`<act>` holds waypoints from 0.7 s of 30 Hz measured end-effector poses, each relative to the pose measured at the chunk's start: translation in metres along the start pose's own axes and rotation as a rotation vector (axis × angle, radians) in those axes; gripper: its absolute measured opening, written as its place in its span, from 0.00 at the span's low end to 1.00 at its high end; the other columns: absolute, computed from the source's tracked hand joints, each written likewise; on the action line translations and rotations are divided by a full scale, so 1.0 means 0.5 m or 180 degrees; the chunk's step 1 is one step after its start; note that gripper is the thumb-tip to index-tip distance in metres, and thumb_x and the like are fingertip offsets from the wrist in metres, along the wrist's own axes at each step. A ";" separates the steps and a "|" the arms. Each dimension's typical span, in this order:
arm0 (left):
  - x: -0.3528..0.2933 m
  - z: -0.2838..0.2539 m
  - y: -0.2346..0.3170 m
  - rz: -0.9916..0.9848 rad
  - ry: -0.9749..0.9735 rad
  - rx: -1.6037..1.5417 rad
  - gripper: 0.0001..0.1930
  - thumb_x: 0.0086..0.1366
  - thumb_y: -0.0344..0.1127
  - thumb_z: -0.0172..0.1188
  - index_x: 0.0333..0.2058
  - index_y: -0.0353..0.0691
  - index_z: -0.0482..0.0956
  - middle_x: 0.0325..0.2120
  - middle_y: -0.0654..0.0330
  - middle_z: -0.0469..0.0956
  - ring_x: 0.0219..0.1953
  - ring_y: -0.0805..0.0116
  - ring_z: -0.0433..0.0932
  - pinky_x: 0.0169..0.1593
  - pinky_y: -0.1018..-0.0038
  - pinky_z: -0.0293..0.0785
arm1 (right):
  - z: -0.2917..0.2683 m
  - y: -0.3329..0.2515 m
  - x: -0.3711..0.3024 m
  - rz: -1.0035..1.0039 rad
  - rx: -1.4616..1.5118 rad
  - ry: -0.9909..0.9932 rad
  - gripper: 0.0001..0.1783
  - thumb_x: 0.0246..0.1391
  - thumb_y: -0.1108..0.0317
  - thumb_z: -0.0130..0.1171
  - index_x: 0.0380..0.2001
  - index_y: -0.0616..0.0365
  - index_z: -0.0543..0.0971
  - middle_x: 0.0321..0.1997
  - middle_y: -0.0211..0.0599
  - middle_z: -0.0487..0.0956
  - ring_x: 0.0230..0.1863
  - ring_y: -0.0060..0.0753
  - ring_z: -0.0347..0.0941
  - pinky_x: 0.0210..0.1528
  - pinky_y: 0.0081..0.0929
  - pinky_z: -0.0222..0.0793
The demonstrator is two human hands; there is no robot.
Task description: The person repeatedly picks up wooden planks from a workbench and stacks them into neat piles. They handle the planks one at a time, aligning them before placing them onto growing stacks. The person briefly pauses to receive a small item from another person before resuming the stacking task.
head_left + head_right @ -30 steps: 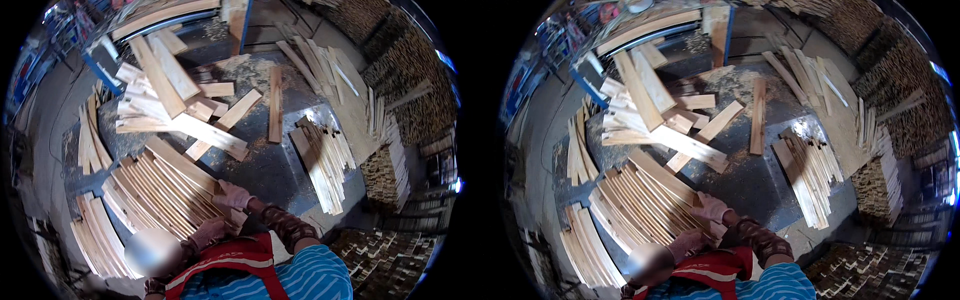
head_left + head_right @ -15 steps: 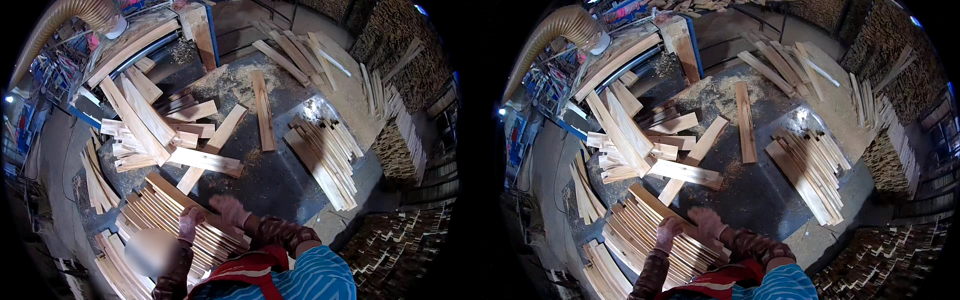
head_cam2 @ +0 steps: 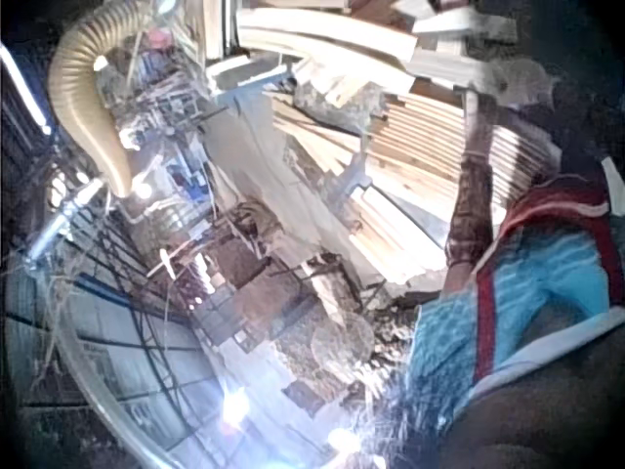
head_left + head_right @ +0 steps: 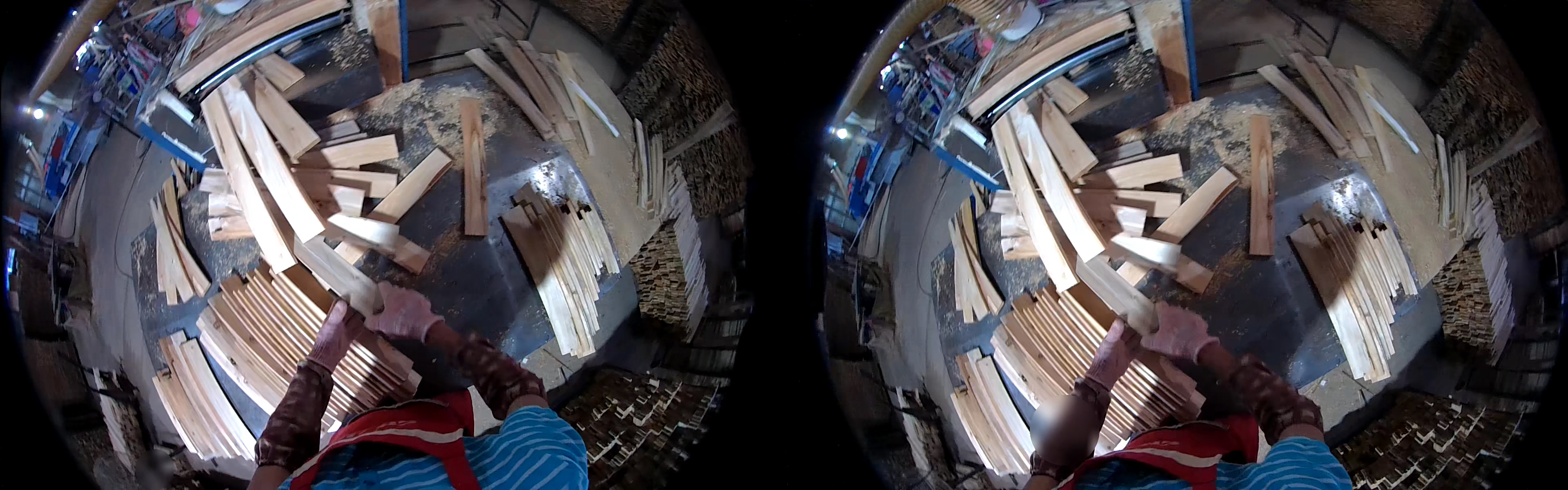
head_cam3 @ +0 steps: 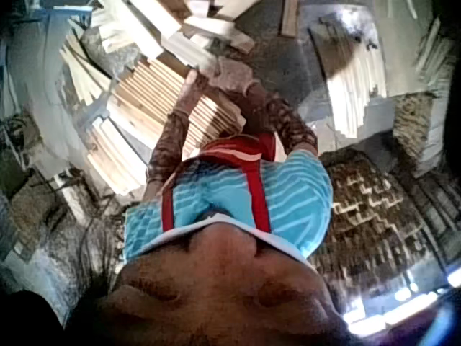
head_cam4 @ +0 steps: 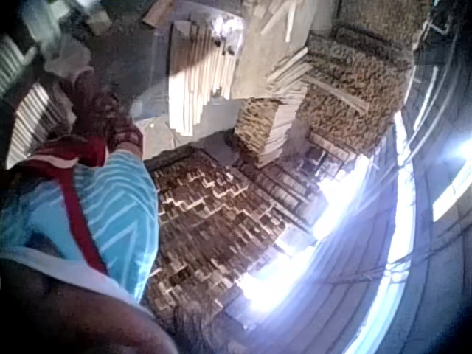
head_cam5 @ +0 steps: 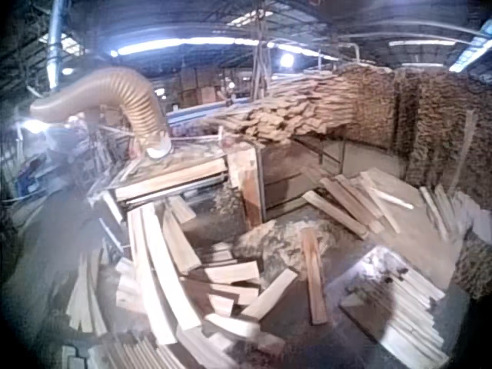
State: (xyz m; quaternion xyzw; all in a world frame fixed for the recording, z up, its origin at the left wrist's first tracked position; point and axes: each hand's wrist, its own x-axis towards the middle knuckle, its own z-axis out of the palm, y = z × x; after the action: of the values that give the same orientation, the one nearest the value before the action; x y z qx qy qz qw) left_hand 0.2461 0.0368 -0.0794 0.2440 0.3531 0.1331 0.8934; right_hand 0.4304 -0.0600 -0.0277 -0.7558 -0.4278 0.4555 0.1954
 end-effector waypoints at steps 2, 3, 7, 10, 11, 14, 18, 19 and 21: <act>-0.004 0.007 0.003 0.0075 -0.0309 -0.0688 0.31 0.65 0.50 0.62 0.61 0.37 0.68 0.52 0.53 0.76 0.56 0.53 0.74 0.63 0.60 0.69 | 0.086 0.017 -0.011 -0.0113 -0.0086 -0.0136 0.31 0.46 0.44 0.64 0.46 0.55 0.74 0.44 0.47 0.80 0.43 0.51 0.79 0.45 0.41 0.74; 0.002 -0.002 0.003 0.0088 -0.0298 -0.0615 0.30 0.65 0.47 0.62 0.60 0.36 0.69 0.51 0.53 0.77 0.55 0.54 0.75 0.62 0.60 0.70 | 0.108 0.044 0.021 -0.0598 -0.0673 0.0100 0.31 0.48 0.45 0.64 0.47 0.56 0.74 0.44 0.48 0.80 0.43 0.51 0.79 0.43 0.40 0.74; 0.040 0.010 0.024 -0.0005 -0.0283 -0.0709 0.23 0.66 0.31 0.56 0.57 0.29 0.70 0.50 0.49 0.78 0.52 0.55 0.78 0.57 0.60 0.76 | 0.141 0.187 0.217 -0.0703 0.0951 -0.0112 0.28 0.61 0.48 0.56 0.53 0.60 0.74 0.40 0.40 0.81 0.35 0.37 0.79 0.38 0.30 0.75; 0.048 0.021 0.089 0.0183 0.0107 -0.0544 0.24 0.64 0.34 0.59 0.57 0.28 0.69 0.48 0.48 0.79 0.50 0.54 0.80 0.55 0.59 0.77 | 0.117 0.104 0.270 0.1323 0.3992 -0.0297 0.23 0.65 0.53 0.54 0.52 0.61 0.76 0.35 0.31 0.81 0.32 0.27 0.78 0.36 0.22 0.74; 0.048 0.032 0.124 0.0210 0.0047 -0.0509 0.25 0.64 0.34 0.60 0.57 0.28 0.69 0.48 0.48 0.79 0.49 0.54 0.80 0.55 0.58 0.78 | 0.121 0.082 0.290 0.1269 0.4221 -0.0097 0.23 0.64 0.53 0.54 0.52 0.61 0.76 0.35 0.32 0.81 0.33 0.29 0.78 0.38 0.24 0.74; 0.044 0.092 0.202 0.0268 -0.0008 -0.0256 0.26 0.63 0.36 0.61 0.57 0.27 0.69 0.47 0.46 0.79 0.48 0.52 0.80 0.54 0.57 0.78 | 0.169 0.101 0.366 0.0946 0.5084 0.0526 0.19 0.63 0.55 0.56 0.48 0.58 0.75 0.33 0.32 0.77 0.32 0.31 0.75 0.37 0.28 0.74; 0.000 0.093 0.235 0.0336 -0.0174 -0.0482 0.30 0.62 0.36 0.63 0.59 0.27 0.66 0.48 0.45 0.78 0.49 0.50 0.80 0.55 0.56 0.78 | 0.105 0.074 0.385 0.0304 0.5155 0.1051 0.17 0.62 0.57 0.57 0.47 0.56 0.74 0.40 0.37 0.74 0.38 0.35 0.74 0.37 0.26 0.73; -0.013 0.083 0.227 0.0379 -0.0219 -0.0596 0.30 0.62 0.36 0.63 0.59 0.28 0.65 0.48 0.45 0.77 0.50 0.50 0.79 0.55 0.56 0.78 | 0.079 0.058 0.391 0.0187 0.5287 0.1082 0.17 0.62 0.57 0.58 0.48 0.56 0.73 0.43 0.39 0.74 0.41 0.36 0.74 0.39 0.27 0.74; -0.041 0.081 0.208 0.0292 -0.0406 -0.0725 0.30 0.63 0.34 0.60 0.62 0.29 0.63 0.50 0.46 0.76 0.50 0.52 0.79 0.56 0.57 0.77 | 0.067 0.084 0.389 -0.0190 0.4819 0.1049 0.20 0.61 0.58 0.59 0.50 0.57 0.72 0.48 0.40 0.73 0.46 0.37 0.74 0.42 0.28 0.74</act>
State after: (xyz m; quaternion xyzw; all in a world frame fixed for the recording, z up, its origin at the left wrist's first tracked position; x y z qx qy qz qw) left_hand 0.2528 0.1024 0.0129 0.1648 0.2667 0.1972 0.9289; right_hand 0.4641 0.0740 -0.1747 -0.4626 0.0144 0.5000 0.7320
